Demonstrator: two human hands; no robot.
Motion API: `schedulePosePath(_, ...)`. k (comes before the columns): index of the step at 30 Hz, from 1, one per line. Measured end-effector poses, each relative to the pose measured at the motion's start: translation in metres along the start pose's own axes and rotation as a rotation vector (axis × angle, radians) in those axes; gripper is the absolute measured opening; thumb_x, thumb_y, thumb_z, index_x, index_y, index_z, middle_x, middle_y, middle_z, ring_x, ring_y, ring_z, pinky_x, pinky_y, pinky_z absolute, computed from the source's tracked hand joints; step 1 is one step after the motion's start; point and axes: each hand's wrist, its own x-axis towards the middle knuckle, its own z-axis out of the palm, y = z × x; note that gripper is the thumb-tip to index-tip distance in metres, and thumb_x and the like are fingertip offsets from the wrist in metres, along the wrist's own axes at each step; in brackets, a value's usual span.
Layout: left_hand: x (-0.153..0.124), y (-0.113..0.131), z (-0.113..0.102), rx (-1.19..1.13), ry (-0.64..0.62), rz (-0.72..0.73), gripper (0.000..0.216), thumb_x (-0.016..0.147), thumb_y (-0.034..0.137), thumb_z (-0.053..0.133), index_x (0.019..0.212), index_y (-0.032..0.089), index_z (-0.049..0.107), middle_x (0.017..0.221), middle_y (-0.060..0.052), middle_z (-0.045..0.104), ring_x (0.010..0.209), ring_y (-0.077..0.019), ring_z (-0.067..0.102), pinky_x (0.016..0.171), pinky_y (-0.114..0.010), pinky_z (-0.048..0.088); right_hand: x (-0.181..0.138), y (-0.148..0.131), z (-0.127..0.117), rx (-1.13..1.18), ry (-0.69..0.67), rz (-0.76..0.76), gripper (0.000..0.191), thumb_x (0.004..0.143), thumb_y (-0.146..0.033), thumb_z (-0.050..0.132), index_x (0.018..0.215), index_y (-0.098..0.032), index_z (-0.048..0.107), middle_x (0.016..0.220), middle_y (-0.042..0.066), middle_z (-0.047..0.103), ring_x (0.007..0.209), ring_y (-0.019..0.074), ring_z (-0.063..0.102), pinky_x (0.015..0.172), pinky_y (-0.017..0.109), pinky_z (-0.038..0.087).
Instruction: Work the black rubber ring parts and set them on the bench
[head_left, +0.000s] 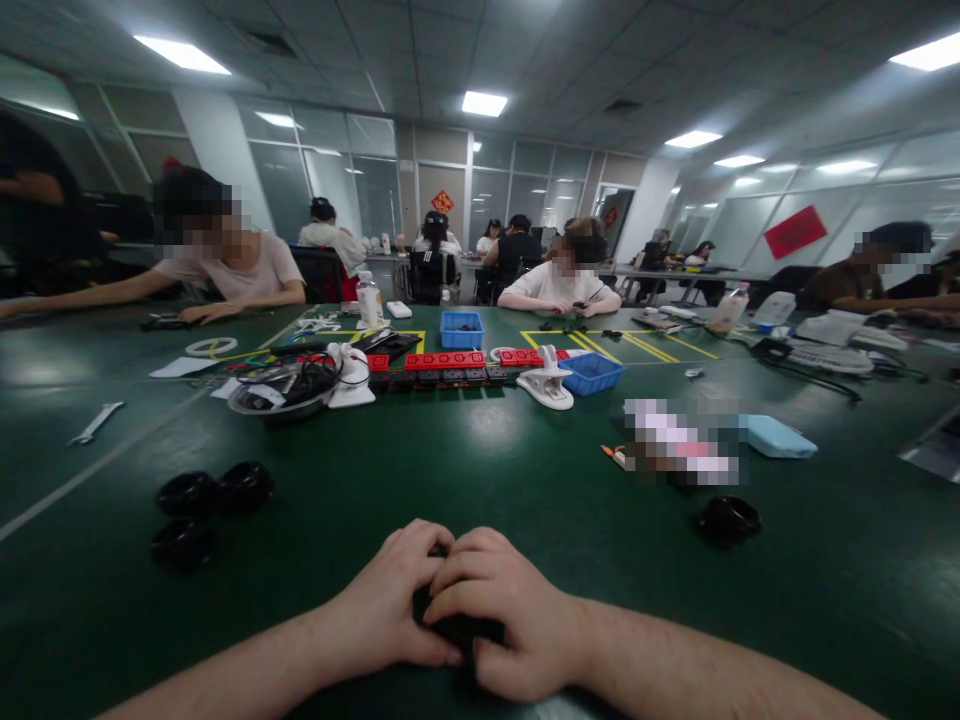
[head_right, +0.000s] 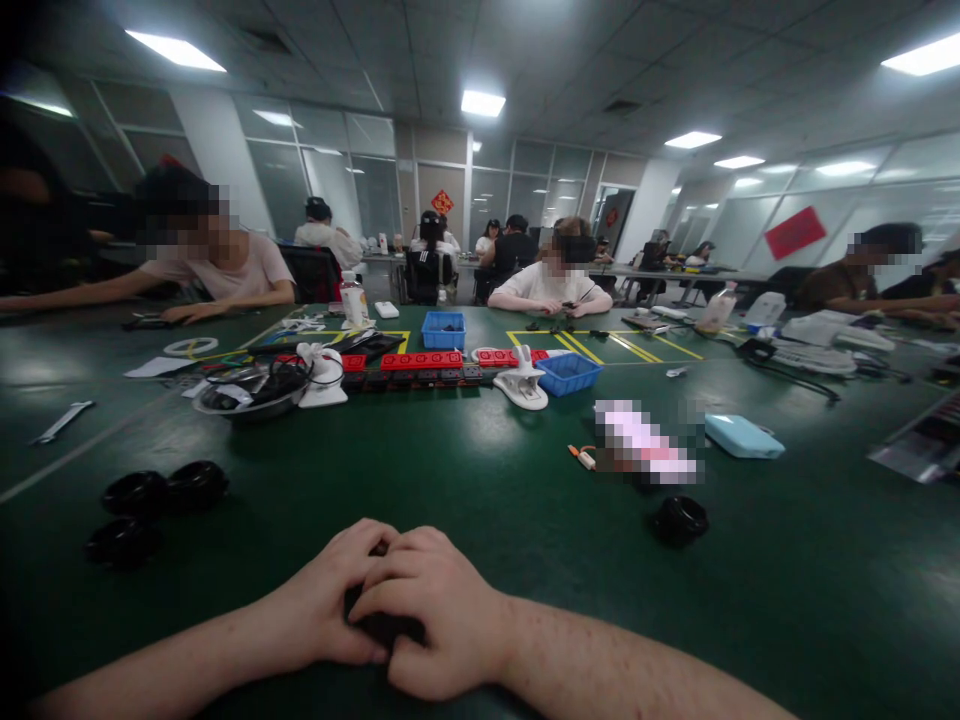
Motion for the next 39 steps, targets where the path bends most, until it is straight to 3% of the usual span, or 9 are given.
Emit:
schedulePosePath(3,0.0,-0.005,0.003,0.019,0.018,0.04,0.053,0.056,0.042,0.079,0.104,0.031,0.061,0.107,-0.002,0.052,0.097,-0.0273,0.046,0.084,-0.04,0.038,0.0,-0.007,-0.005,-0.054,-0.039,-0.035,0.029,0.068,-0.025,0.043,0.092,-0.021,0.059,0.104,0.002,0.061,0.109,0.02,0.046,0.102,0.04,0.021)
schedulePosePath(6,-0.001,-0.007,0.007,0.004,0.044,0.065,0.062,0.06,0.043,0.077,0.116,0.033,0.052,0.115,-0.002,0.051,0.1,-0.0274,0.046,0.088,-0.041,0.036,-0.002,-0.013,-0.009,-0.168,0.014,0.026,0.045,0.079,-0.046,0.045,0.115,-0.02,0.051,0.125,0.008,0.048,0.119,0.0251,0.037,0.105,0.048,0.011)
schedulePosePath(9,-0.001,-0.006,0.009,-0.02,0.071,0.03,0.059,0.06,0.046,0.076,0.111,0.027,0.054,0.112,-0.004,0.052,0.099,-0.0273,0.047,0.087,-0.041,0.037,-0.004,-0.011,-0.004,-0.188,0.15,0.106,0.065,0.074,-0.064,0.046,0.116,-0.015,0.048,0.112,0.013,0.052,0.102,0.025,0.047,0.096,0.046,0.029)
schedulePosePath(12,-0.001,-0.001,0.008,-0.035,0.103,-0.043,0.062,0.053,0.048,0.078,0.104,0.02,0.055,0.105,-0.007,0.052,0.093,-0.0272,0.048,0.083,-0.041,0.04,-0.004,-0.003,0.006,-0.22,0.183,0.195,0.057,0.07,-0.065,0.051,0.098,-0.015,0.055,0.092,0.009,0.055,0.083,0.0218,0.049,0.077,0.039,0.041)
schedulePosePath(17,0.0,0.008,0.005,-0.04,0.114,-0.078,0.039,0.056,0.037,0.078,0.086,0.022,0.06,0.093,-0.002,0.054,0.086,-0.0243,0.049,0.077,-0.036,0.041,-0.003,0.002,0.011,-0.196,0.155,0.166,0.035,0.071,-0.046,0.054,0.091,-0.017,0.056,0.085,0.007,0.058,0.079,0.0201,0.048,0.074,0.037,0.04)
schedulePosePath(22,0.001,0.008,0.003,-0.048,0.073,-0.059,0.041,0.052,0.028,0.079,0.09,0.025,0.062,0.096,0.0,0.054,0.09,-0.0238,0.049,0.079,-0.034,0.041,-0.001,-0.005,-0.003,0.01,0.027,0.038,0.029,0.072,-0.028,0.04,0.093,-0.019,0.056,0.089,0.005,0.062,0.094,0.0198,0.05,0.087,0.035,0.038)
schedulePosePath(29,-0.001,-0.003,0.008,-0.081,0.097,-0.04,0.06,0.053,0.038,0.081,0.107,0.025,0.056,0.102,-0.002,0.053,0.093,-0.0251,0.048,0.083,-0.038,0.039,-0.001,-0.01,-0.012,-0.004,0.011,0.053,0.055,0.081,-0.057,0.04,0.118,-0.016,0.045,0.112,0.01,0.055,0.109,0.0233,0.045,0.102,0.044,0.022)
schedulePosePath(33,0.0,0.002,0.007,-0.07,0.073,-0.068,0.052,0.054,0.039,0.08,0.098,0.021,0.058,0.1,-0.004,0.053,0.091,-0.0259,0.049,0.081,-0.038,0.04,-0.004,-0.004,-0.002,-0.117,0.15,0.08,0.058,0.077,-0.067,0.041,0.104,-0.016,0.05,0.094,0.008,0.057,0.086,0.0203,0.051,0.084,0.039,0.039)
schedulePosePath(39,0.001,0.005,0.007,-0.076,0.102,-0.061,0.044,0.056,0.032,0.079,0.092,0.018,0.058,0.096,-0.005,0.054,0.089,-0.0252,0.049,0.079,-0.036,0.041,-0.004,0.005,0.01,-0.239,0.157,0.133,0.041,0.071,-0.056,0.056,0.086,-0.018,0.055,0.087,0.006,0.058,0.081,0.0198,0.05,0.074,0.035,0.04)
